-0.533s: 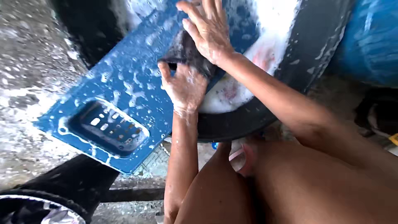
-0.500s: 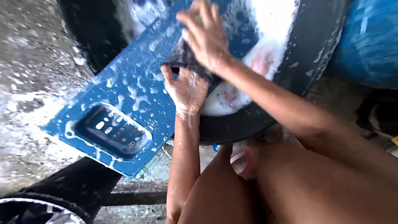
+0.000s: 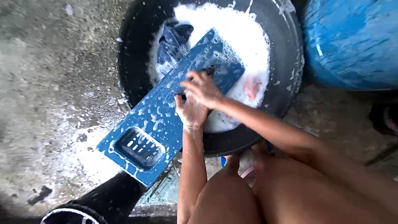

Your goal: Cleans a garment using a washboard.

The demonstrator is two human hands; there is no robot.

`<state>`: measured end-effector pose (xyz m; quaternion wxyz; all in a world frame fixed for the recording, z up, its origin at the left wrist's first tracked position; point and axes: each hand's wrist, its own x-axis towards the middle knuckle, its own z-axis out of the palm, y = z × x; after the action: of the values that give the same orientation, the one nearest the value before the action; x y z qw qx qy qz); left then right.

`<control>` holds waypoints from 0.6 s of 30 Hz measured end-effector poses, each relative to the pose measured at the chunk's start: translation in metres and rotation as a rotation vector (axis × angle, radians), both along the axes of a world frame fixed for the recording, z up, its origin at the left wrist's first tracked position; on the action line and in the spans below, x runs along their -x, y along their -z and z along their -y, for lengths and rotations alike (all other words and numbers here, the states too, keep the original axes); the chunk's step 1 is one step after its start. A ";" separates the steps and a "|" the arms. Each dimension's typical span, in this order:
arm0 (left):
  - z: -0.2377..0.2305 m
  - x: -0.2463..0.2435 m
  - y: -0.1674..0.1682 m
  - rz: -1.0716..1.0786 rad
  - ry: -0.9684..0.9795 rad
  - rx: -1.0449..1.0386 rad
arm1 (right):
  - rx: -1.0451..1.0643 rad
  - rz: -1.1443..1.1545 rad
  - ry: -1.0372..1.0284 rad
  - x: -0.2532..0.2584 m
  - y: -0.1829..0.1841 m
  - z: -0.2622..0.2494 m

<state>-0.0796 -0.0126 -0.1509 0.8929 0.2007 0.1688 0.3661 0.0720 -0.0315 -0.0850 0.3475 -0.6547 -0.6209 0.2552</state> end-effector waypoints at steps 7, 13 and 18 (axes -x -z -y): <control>0.015 -0.025 -0.155 -0.760 0.017 -0.026 | 0.034 -0.084 0.406 -0.152 -0.060 0.133; 0.005 -0.025 -0.180 -0.970 0.060 -0.183 | 0.468 0.163 0.685 -0.147 -0.008 0.398; 0.004 -0.032 -0.187 -1.147 0.105 -0.448 | 0.586 0.113 0.690 -0.148 0.007 0.417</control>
<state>-0.0477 -0.0166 0.0365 0.6129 0.5562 0.5309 0.1821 0.2203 -0.4490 -0.0924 0.1780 -0.9068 -0.2860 0.2534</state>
